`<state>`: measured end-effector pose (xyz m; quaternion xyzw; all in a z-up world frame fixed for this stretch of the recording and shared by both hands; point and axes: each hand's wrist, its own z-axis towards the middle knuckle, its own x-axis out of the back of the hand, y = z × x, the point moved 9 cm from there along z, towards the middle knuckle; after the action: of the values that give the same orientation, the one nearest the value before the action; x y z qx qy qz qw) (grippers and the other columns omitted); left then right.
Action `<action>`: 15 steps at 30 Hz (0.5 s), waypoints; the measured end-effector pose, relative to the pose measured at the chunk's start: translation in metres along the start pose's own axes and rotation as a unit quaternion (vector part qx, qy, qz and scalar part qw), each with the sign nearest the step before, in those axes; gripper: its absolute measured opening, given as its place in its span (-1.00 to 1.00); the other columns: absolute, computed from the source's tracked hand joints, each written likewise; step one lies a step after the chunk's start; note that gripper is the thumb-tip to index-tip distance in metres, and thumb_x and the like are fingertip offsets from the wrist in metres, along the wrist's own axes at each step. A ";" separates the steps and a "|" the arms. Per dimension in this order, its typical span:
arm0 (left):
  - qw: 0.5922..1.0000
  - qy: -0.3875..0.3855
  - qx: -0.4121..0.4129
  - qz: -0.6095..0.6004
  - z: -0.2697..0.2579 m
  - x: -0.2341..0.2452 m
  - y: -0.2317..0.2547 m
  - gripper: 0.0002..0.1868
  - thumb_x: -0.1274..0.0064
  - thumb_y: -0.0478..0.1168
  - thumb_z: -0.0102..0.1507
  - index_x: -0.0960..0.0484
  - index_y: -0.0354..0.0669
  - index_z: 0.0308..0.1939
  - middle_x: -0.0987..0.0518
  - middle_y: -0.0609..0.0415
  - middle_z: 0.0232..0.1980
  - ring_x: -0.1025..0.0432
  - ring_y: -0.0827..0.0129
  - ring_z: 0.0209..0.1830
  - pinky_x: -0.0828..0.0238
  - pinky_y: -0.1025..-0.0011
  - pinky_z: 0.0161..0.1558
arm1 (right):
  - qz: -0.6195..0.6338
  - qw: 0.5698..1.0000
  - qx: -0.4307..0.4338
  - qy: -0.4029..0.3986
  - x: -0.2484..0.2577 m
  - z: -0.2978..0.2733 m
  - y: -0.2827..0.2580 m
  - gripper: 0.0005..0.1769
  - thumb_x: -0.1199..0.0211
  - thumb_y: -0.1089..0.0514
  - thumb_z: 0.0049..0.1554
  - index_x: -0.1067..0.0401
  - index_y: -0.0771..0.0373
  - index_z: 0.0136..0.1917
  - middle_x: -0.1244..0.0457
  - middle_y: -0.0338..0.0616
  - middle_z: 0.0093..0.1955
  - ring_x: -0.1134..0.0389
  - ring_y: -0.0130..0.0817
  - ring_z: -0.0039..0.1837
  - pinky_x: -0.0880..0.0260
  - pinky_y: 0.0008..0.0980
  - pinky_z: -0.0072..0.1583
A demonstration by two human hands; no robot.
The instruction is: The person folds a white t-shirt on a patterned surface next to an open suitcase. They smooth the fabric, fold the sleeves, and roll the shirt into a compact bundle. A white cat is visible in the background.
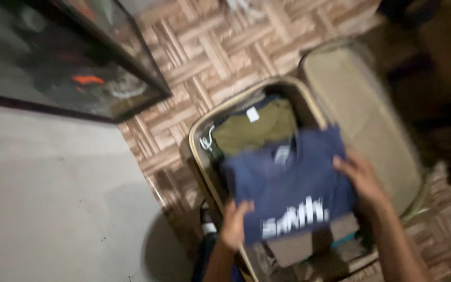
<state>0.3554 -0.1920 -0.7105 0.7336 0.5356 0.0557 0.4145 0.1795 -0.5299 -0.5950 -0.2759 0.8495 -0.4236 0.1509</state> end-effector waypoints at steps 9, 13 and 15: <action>0.951 0.178 -0.091 0.235 0.125 0.005 0.003 -0.43 -0.26 -0.22 0.23 -0.47 -0.33 0.28 -0.67 0.00 0.06 -0.53 0.35 0.01 -0.40 0.38 0.10 | -0.451 0.815 0.324 0.166 -0.080 0.061 -0.021 -0.06 -0.32 0.13 0.21 0.12 0.36 0.67 -0.25 0.42 0.37 -0.35 0.29 0.31 -0.38 -0.09 0.29; 0.948 0.153 -0.056 0.272 0.126 0.023 -0.016 -0.62 -0.19 -0.24 0.28 -0.63 -0.33 0.14 -0.74 -0.03 -0.02 -0.56 0.34 -0.08 -0.45 0.39 0.06 | -0.513 0.768 0.336 0.185 -0.076 0.063 0.045 -0.15 -0.42 0.13 0.23 -0.06 0.34 0.62 -0.31 0.38 0.39 -0.38 0.30 0.32 -0.39 -0.07 0.30; 0.961 0.132 -0.056 0.235 0.122 0.024 -0.020 -0.68 -0.16 -0.23 0.31 -0.64 -0.36 0.08 -0.74 -0.06 -0.05 -0.51 0.35 -0.12 -0.44 0.38 0.03 | -0.380 0.865 0.262 0.194 -0.048 0.076 0.080 -0.32 -0.39 0.16 0.29 -0.19 0.39 0.54 -0.36 0.22 0.29 -0.44 0.05 0.27 -0.41 -0.19 0.30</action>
<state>0.4148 -0.2368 -0.8121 0.8009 0.3937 0.2777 0.3556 0.2279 -0.5100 -0.7036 -0.4398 0.5485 -0.7004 -0.1232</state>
